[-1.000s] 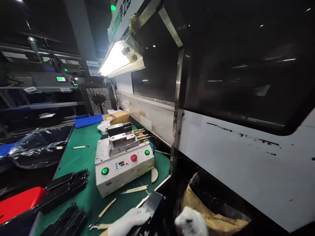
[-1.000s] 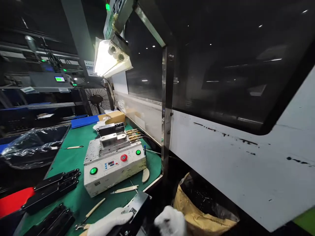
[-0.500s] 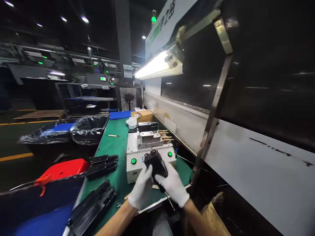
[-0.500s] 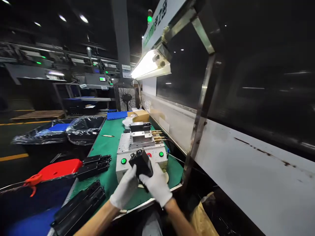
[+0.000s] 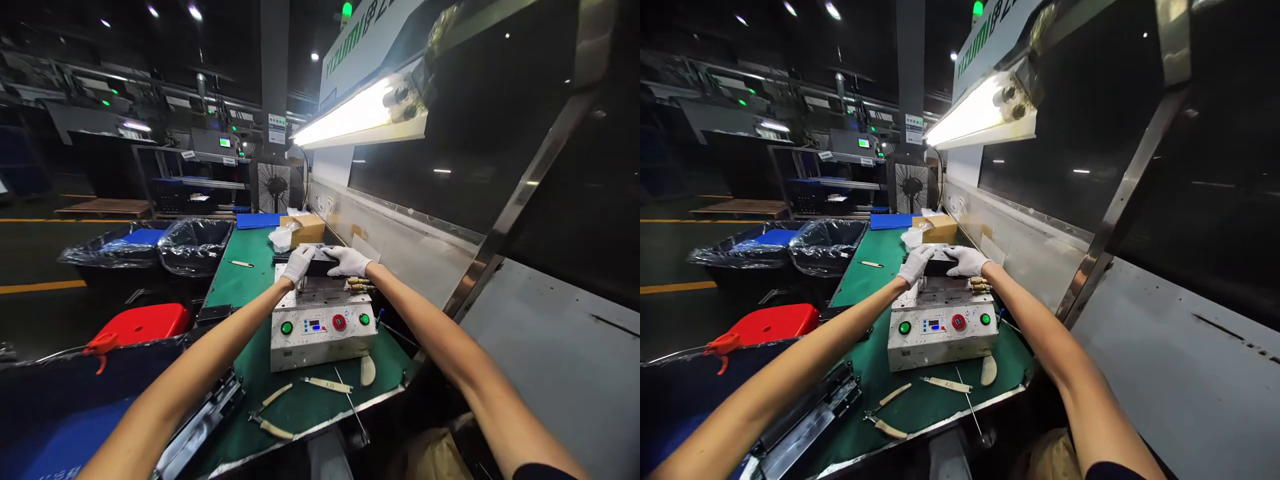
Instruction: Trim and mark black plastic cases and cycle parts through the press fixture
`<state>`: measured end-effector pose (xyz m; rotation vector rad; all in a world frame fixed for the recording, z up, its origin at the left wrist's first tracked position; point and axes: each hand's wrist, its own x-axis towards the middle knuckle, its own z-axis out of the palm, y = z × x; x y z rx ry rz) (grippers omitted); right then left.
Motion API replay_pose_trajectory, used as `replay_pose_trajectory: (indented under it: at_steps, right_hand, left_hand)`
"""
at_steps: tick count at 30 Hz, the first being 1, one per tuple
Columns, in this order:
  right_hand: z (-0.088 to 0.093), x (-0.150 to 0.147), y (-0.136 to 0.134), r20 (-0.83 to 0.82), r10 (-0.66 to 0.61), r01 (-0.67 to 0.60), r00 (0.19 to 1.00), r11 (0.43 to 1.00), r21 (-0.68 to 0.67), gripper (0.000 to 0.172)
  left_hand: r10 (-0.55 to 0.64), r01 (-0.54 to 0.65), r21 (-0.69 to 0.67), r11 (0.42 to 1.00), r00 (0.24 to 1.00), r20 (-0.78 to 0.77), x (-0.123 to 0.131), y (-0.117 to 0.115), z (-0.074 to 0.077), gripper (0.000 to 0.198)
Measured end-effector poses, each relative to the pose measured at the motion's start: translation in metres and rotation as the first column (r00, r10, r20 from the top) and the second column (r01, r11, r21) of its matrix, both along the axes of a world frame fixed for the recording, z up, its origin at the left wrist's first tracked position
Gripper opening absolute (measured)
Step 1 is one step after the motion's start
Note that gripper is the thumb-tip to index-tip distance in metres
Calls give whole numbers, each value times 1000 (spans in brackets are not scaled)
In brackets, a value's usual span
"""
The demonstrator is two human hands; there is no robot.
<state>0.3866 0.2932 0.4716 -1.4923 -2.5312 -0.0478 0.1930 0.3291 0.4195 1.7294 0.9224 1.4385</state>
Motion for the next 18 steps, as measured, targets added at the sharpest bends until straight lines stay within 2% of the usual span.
replay_pose_trajectory:
  at_steps: [2, 5, 9, 12, 15, 18]
  right_hand:
    - [-6, 1, 3, 1, 3, -3, 1000, 1000, -12, 88]
    - [-17, -3, 7, 64, 19, -19, 998, 1000, -1, 85]
    - [-35, -6, 6, 104, -33, 22, 994, 994, 109, 79]
    - [-47, -3, -1, 44, -84, 76, 995, 983, 167, 75]
    - [-56, 0, -6, -1, -84, 82, 996, 975, 208, 77]
    - [-57, 0, -6, -9, -76, 77, 997, 980, 181, 80]
  left_hand:
    - [-19, 19, -10, 1000, 1000, 17, 1, 4, -8, 14]
    - [-24, 25, -40, 999, 999, 24, -5, 6, -23, 23]
    - [7, -7, -82, 997, 1000, 2, -9, 1, -38, 21]
    - [22, -24, -107, 994, 1000, -22, -2, -4, -36, 22]
    - [48, -51, -110, 993, 998, -27, 3, -8, -30, 21]
    - [74, -79, -124, 989, 996, -41, 3, -9, -28, 18]
